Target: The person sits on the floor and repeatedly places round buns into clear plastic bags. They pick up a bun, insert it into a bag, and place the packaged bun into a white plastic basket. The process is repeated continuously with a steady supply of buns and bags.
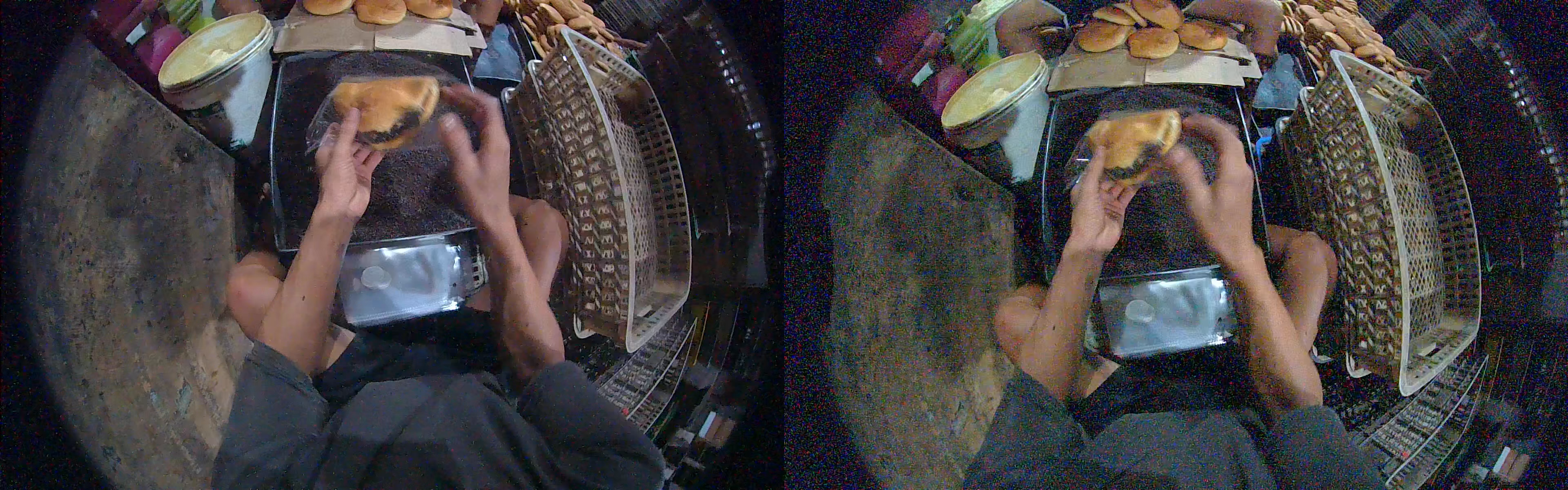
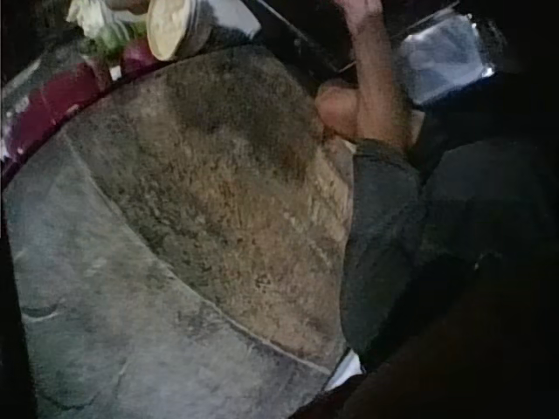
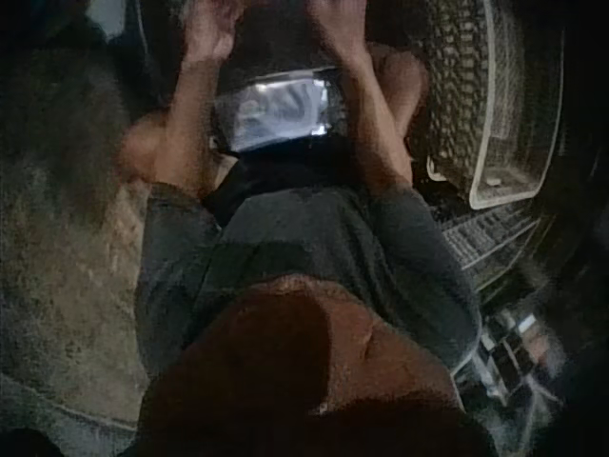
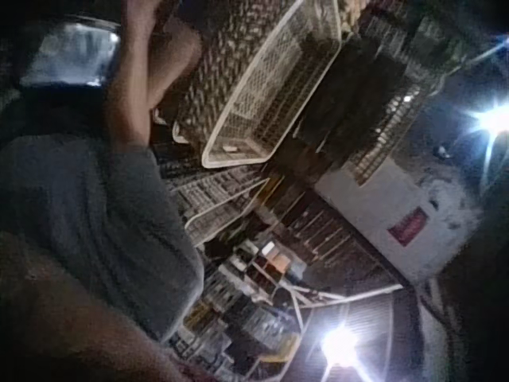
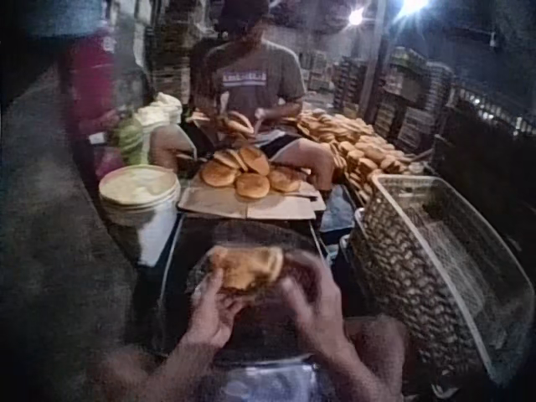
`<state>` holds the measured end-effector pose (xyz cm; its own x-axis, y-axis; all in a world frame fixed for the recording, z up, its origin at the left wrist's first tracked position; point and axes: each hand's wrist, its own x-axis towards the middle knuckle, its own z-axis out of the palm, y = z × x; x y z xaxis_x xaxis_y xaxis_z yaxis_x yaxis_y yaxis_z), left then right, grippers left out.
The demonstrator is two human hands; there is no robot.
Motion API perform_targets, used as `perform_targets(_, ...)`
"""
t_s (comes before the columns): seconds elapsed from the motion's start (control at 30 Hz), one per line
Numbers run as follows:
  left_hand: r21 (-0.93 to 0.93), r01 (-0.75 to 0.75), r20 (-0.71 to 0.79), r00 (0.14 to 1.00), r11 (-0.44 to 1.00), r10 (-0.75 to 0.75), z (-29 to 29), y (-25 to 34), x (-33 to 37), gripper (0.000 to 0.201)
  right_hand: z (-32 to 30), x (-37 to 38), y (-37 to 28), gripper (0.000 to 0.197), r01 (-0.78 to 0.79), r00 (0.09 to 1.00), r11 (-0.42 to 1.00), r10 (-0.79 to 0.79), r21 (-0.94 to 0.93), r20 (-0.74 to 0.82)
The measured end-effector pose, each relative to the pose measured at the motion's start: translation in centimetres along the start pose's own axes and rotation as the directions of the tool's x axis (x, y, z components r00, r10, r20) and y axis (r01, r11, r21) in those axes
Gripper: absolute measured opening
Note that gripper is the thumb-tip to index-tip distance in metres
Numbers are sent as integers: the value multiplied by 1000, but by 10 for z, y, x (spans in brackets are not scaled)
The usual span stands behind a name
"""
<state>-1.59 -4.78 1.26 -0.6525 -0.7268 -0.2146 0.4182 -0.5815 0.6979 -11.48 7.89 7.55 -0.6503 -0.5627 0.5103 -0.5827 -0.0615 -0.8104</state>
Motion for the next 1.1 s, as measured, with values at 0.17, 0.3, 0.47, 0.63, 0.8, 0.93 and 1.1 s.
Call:
perform_targets(0.17,-133,191,-43,979,973,-198,-7,-2,0,47,20,-9,-12,55,340,937,773,-326,-535,125)
perform_targets(0.3,314,-65,-37,996,947,81,-5,-16,-3,58,33,-9,-15,65,487,866,502,-174,-715,468)
perform_targets(0.47,448,83,-15,996,890,-85,-2,6,-8,74,-15,84,33,83,34,944,793,173,-608,279)
perform_targets(0.63,974,-156,223,780,163,-585,-19,-46,-37,58,-214,201,5,50,405,912,437,-133,-803,387)
perform_targets(0.8,791,-518,99,633,-326,-767,-21,-95,-80,54,-287,190,70,77,-163,906,277,422,-947,-33)
perform_targets(0.93,803,-481,113,704,-353,-702,-42,-103,-84,66,-262,183,107,61,-574,688,674,705,-466,172)
perform_targets(1.1,926,-375,149,474,-46,-868,-23,-97,-61,51,-247,220,109,59,234,942,698,10,-677,336)
